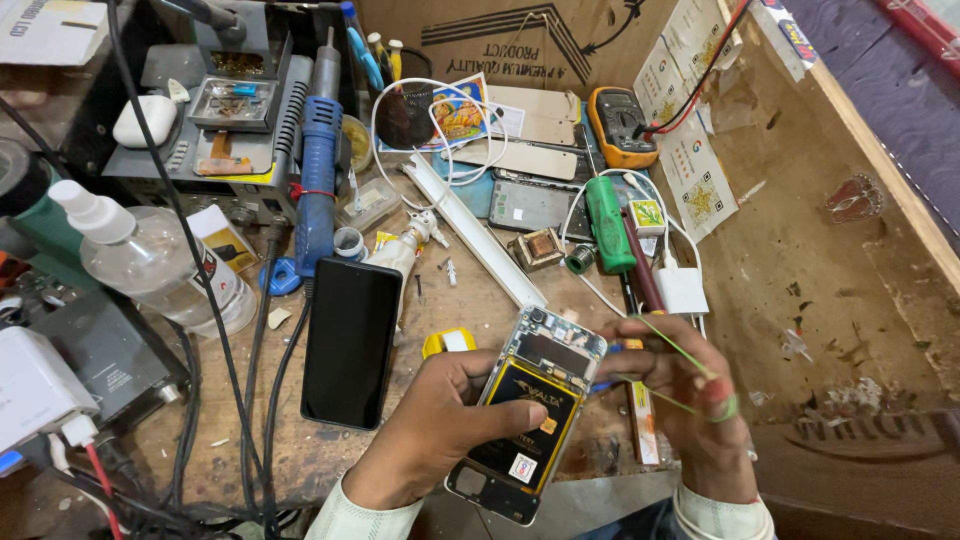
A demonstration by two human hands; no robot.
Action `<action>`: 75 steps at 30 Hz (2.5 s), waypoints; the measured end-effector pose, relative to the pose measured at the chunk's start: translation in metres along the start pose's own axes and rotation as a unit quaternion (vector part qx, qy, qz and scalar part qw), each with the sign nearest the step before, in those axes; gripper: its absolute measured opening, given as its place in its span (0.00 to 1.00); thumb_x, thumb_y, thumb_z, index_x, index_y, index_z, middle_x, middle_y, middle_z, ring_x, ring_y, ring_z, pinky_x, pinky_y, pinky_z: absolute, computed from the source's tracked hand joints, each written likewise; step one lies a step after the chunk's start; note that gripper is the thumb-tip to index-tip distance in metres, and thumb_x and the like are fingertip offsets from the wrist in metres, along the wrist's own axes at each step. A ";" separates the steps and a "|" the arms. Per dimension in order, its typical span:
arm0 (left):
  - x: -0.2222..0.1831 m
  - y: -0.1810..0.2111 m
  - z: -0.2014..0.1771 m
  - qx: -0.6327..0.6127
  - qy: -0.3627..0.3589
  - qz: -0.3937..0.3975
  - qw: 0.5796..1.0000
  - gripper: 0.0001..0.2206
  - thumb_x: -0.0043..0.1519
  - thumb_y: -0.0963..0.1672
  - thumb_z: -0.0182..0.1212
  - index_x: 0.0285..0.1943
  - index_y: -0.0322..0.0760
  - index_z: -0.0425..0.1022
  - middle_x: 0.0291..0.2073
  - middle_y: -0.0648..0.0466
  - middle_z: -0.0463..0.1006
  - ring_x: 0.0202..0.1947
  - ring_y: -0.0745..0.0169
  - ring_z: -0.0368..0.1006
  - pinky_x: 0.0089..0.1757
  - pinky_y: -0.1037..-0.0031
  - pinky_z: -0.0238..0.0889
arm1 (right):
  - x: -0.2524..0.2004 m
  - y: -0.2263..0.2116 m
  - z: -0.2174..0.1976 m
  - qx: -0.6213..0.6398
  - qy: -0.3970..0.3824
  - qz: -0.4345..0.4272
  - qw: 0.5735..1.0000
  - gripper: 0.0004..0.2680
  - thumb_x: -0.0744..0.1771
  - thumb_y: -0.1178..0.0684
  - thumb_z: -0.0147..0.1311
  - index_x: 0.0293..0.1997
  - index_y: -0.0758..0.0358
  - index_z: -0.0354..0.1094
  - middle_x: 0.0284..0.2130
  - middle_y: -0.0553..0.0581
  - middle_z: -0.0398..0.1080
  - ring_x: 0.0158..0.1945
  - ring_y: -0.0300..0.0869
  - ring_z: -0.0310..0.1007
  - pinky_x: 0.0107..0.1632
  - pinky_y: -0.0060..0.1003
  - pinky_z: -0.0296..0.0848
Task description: The person secures a smartphone battery with rubber bands, handles a new LCD screen package, and uses a screwdriver to manipulate internal components of the phone. They also connect a power bank to the device.
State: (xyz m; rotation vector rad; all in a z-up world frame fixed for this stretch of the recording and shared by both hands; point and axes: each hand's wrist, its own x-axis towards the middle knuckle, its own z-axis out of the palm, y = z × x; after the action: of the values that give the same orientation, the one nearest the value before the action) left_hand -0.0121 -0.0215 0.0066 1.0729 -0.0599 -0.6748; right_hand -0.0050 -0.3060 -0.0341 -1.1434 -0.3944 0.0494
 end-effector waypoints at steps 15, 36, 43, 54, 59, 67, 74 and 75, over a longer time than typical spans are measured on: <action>0.005 -0.023 0.011 0.220 -0.128 0.059 0.965 0.16 0.52 0.44 0.70 0.46 0.28 0.83 0.28 0.59 0.79 0.30 0.76 0.70 0.35 0.80 0.65 | -0.006 -0.045 0.035 -0.272 -0.078 0.210 0.936 0.26 0.54 0.57 0.72 0.57 0.71 0.73 0.48 0.64 0.79 0.52 0.47 0.81 0.59 0.41 0.75; 0.017 -0.026 0.013 -0.099 0.018 0.188 0.977 0.15 0.58 0.40 0.69 0.53 0.25 0.78 0.40 0.50 0.84 0.38 0.67 0.80 0.43 0.74 0.74 | -0.013 -0.017 -0.021 0.173 0.049 -0.082 0.980 0.14 0.71 0.46 0.46 0.27 0.59 0.67 0.19 0.51 0.65 0.29 0.37 0.59 0.49 0.38 0.65; 0.028 -0.048 0.025 -0.066 0.038 0.228 0.971 0.16 0.58 0.40 0.70 0.54 0.25 0.79 0.43 0.50 0.85 0.40 0.68 0.80 0.44 0.74 0.75 | -0.001 -0.005 0.001 0.442 0.270 -0.130 0.846 0.04 0.72 0.64 0.49 0.50 0.71 0.68 0.53 0.62 0.77 0.57 0.46 0.79 0.56 0.32 0.75; 0.022 -0.032 -0.003 0.177 -0.096 0.138 0.970 0.12 0.56 0.42 0.71 0.46 0.28 0.83 0.31 0.57 0.82 0.33 0.77 0.73 0.37 0.80 0.70 | 0.003 -0.036 0.038 -0.101 -0.016 0.091 0.991 0.25 0.62 0.57 0.70 0.64 0.75 0.66 0.58 0.68 0.74 0.53 0.49 0.76 0.52 0.45 0.78; 0.024 -0.037 0.004 0.266 -0.121 0.071 0.954 0.13 0.53 0.44 0.70 0.42 0.30 0.84 0.24 0.60 0.78 0.26 0.78 0.69 0.30 0.80 0.64 | -0.010 -0.035 0.031 -0.232 -0.002 0.254 0.939 0.20 0.58 0.65 0.67 0.55 0.70 0.73 0.50 0.61 0.78 0.51 0.40 0.77 0.51 0.35 0.78; 0.025 -0.033 0.004 0.335 -0.106 0.080 0.933 0.15 0.50 0.46 0.69 0.42 0.31 0.84 0.20 0.56 0.78 0.23 0.76 0.69 0.28 0.78 0.65 | 0.001 -0.020 0.012 -0.264 -0.090 0.185 0.942 0.18 0.57 0.60 0.46 0.47 0.73 0.74 0.46 0.62 0.78 0.53 0.44 0.75 0.55 0.33 0.69; 0.017 -0.030 0.012 0.328 -0.104 0.062 0.937 0.17 0.48 0.46 0.68 0.44 0.34 0.84 0.23 0.56 0.80 0.25 0.74 0.72 0.32 0.78 0.67 | -0.005 -0.041 0.032 -0.371 -0.068 0.167 0.911 0.20 0.56 0.46 0.45 0.41 0.71 0.73 0.40 0.61 0.75 0.48 0.47 0.75 0.55 0.38 0.70; 0.017 -0.030 0.014 0.325 -0.108 0.054 0.938 0.17 0.48 0.46 0.67 0.44 0.34 0.84 0.23 0.56 0.80 0.25 0.74 0.72 0.33 0.78 0.67 | -0.007 -0.046 0.036 -0.375 -0.072 0.167 0.909 0.20 0.56 0.45 0.45 0.41 0.71 0.73 0.40 0.60 0.76 0.49 0.47 0.75 0.55 0.38 0.70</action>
State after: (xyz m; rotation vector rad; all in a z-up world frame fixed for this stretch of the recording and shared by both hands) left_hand -0.0184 -0.0503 -0.0160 1.6101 -0.5625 -0.6869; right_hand -0.0311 -0.2956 0.0178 -1.9746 -0.3499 0.3053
